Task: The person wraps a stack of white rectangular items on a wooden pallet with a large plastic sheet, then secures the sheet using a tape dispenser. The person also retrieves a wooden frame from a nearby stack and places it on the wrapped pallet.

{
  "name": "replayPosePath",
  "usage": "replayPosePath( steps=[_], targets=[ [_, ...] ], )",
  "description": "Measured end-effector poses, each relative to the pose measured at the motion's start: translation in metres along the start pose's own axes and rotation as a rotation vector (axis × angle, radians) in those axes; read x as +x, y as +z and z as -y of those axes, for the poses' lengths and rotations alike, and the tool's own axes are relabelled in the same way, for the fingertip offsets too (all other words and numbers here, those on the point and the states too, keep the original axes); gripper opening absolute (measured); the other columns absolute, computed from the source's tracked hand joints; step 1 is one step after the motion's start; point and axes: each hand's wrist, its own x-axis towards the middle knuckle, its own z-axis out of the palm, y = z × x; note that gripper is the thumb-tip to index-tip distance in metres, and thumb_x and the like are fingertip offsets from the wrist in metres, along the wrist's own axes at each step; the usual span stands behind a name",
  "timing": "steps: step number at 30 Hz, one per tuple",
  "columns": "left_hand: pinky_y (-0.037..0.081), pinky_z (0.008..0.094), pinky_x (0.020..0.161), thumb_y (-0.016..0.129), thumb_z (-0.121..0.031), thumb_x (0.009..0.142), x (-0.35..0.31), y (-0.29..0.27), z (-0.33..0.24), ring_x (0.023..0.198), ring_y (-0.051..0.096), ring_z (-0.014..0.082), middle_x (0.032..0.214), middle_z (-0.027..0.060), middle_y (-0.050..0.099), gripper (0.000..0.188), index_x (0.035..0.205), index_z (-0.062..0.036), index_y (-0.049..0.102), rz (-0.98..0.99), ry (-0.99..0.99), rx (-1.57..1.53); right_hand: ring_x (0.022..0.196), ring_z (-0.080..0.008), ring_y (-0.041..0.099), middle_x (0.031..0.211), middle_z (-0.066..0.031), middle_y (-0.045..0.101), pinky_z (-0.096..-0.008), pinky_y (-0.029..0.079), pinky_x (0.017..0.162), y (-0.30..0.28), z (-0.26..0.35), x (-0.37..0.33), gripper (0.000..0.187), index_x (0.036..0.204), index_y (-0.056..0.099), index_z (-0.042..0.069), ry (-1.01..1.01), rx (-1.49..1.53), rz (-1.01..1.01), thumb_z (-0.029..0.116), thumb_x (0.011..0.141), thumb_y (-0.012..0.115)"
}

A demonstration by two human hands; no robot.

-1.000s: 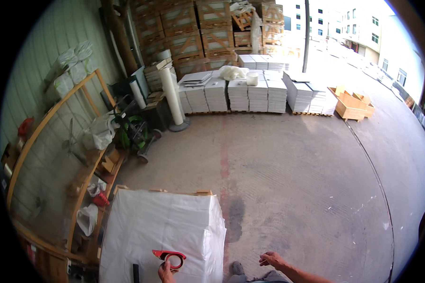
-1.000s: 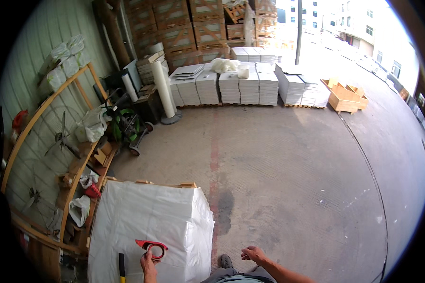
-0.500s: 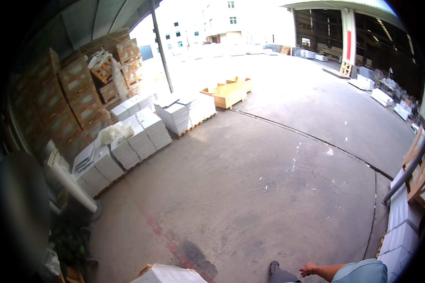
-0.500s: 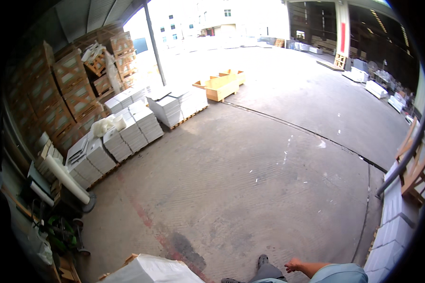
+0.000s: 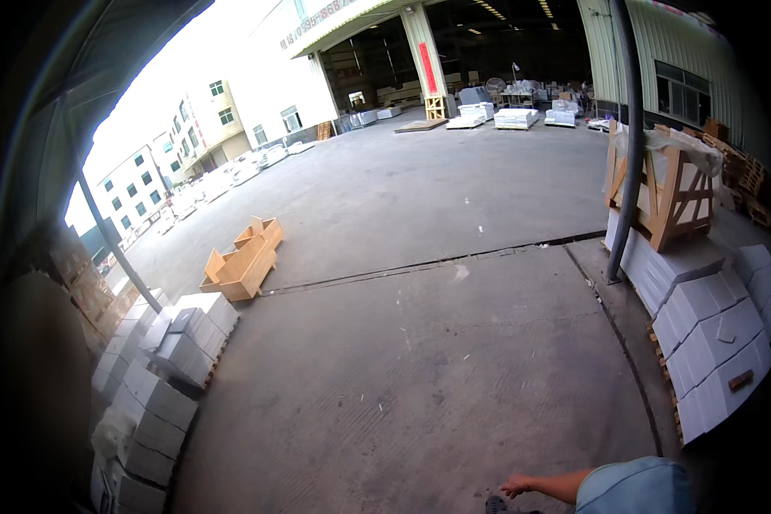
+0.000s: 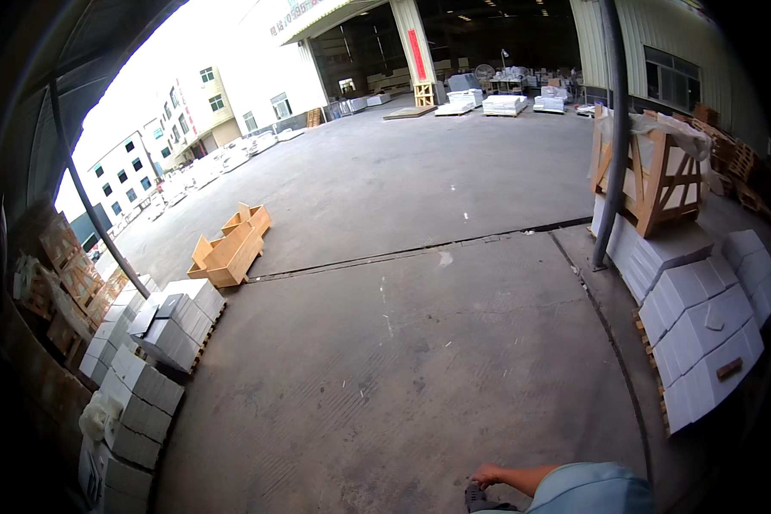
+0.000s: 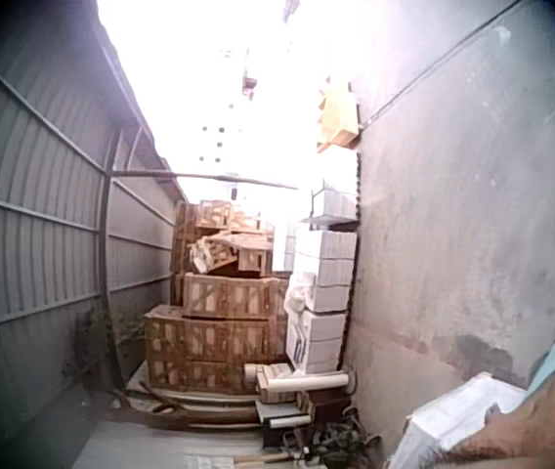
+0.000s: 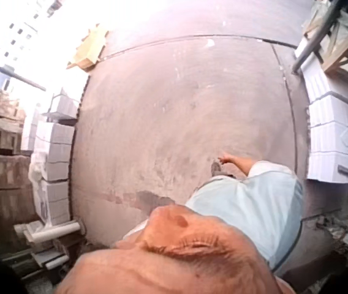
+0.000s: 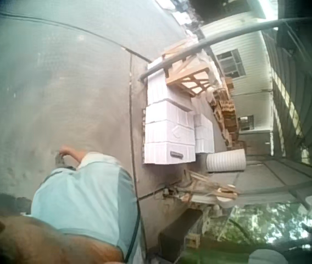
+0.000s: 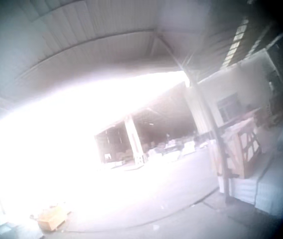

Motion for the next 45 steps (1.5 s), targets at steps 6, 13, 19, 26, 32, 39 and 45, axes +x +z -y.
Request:
replayPosePath(
  steps=[6, 13, 19, 26, 32, 39, 45],
  targets=[
    [0.051, 0.04, 0.061, 0.046, -0.044, 0.093, 0.117, 0.09, -0.071, 0.071, 0.062, 0.0272, 0.084, 0.0169, 0.065, 0.05, 0.101, 0.0027, 0.061, 0.261, -0.011, 0.112, 0.061, -0.0156, 0.06, 0.083, -0.0095, 0.067, -0.0292, 0.046, 0.05, -0.097, 0.052, -0.002, 0.039, 0.089, 0.065, -0.001, 0.108, 0.366, -0.195, 0.036, 0.088, 0.055],
    [0.051, 0.0387, 0.059, 0.047, -0.044, 0.093, 0.261, 0.166, -0.143, 0.068, 0.062, 0.0257, 0.083, 0.0157, 0.065, 0.048, 0.101, 0.0023, 0.06, 0.49, -0.027, 0.254, 0.048, -0.0149, 0.053, 0.062, -0.006, 0.062, -0.031, 0.042, 0.045, -0.142, 0.064, 0.0, 0.035, 0.078, 0.064, 0.004, 0.171, 0.448, -0.288, 0.036, 0.088, 0.055],
    [0.05, 0.0375, 0.056, 0.048, -0.043, 0.092, 0.396, 0.221, -0.221, 0.065, 0.062, 0.0245, 0.081, 0.0146, 0.065, 0.047, 0.101, 0.0021, 0.059, 0.656, 0.004, 0.369, 0.051, -0.0119, 0.058, 0.064, -0.0038, 0.064, -0.0292, 0.045, 0.045, -0.169, 0.04, -0.02, 0.036, 0.075, 0.063, 0.007, 0.288, 0.685, -0.494, 0.039, 0.088, 0.055],
    [0.05, 0.0362, 0.054, 0.049, -0.043, 0.092, 0.545, 0.309, -0.325, 0.062, 0.061, 0.023, 0.079, 0.0134, 0.064, 0.046, 0.101, 0.0017, 0.058, 0.776, 0.057, 0.477, 0.058, -0.014, 0.063, 0.07, -0.0041, 0.065, -0.0286, 0.049, 0.05, -0.195, 0.036, -0.022, 0.033, 0.078, 0.063, 0.006, 0.357, 1.009, -0.638, 0.037, 0.087, 0.056],
    [0.05, 0.035, 0.052, 0.051, -0.042, 0.092, 0.618, 0.46, -0.384, 0.059, 0.061, 0.0218, 0.078, 0.0124, 0.064, 0.045, 0.101, 0.0014, 0.057, 0.972, 0.044, 0.385, 0.049, -0.0154, 0.053, 0.056, 0.0008, 0.053, -0.0339, 0.042, 0.044, -0.111, -0.089, 0.033, 0.029, 0.071, 0.061, 0.012, 0.149, 0.593, -0.925, 0.033, 0.088, 0.051],
    [0.05, 0.036, 0.05, 0.05, -0.043, 0.092, 0.616, 0.51, -0.488, 0.059, 0.061, 0.022, 0.079, 0.0126, 0.064, 0.042, 0.101, -0.002, 0.055, 0.856, 0.003, 0.471, 0.053, -0.0192, 0.056, 0.063, -0.0029, 0.058, -0.0353, 0.042, 0.047, -0.359, 0.103, -0.081, 0.019, 0.073, 0.063, 0.01, -0.3, 1.248, -1.136, 0.026, 0.082, 0.058],
    [0.049, 0.0352, 0.049, 0.049, -0.045, 0.092, 0.663, 0.563, -0.509, 0.064, 0.062, 0.0215, 0.089, 0.0121, 0.06, 0.045, 0.11, -0.0035, 0.05, 0.731, -0.139, 0.572, 0.067, -0.0161, 0.065, 0.088, -0.0072, 0.067, -0.0305, 0.052, 0.056, -0.646, -0.005, -0.003, 0.027, 0.09, 0.061, 0.002, 0.362, 1.222, -0.788, 0.028, 0.089, 0.055]
  ],
)
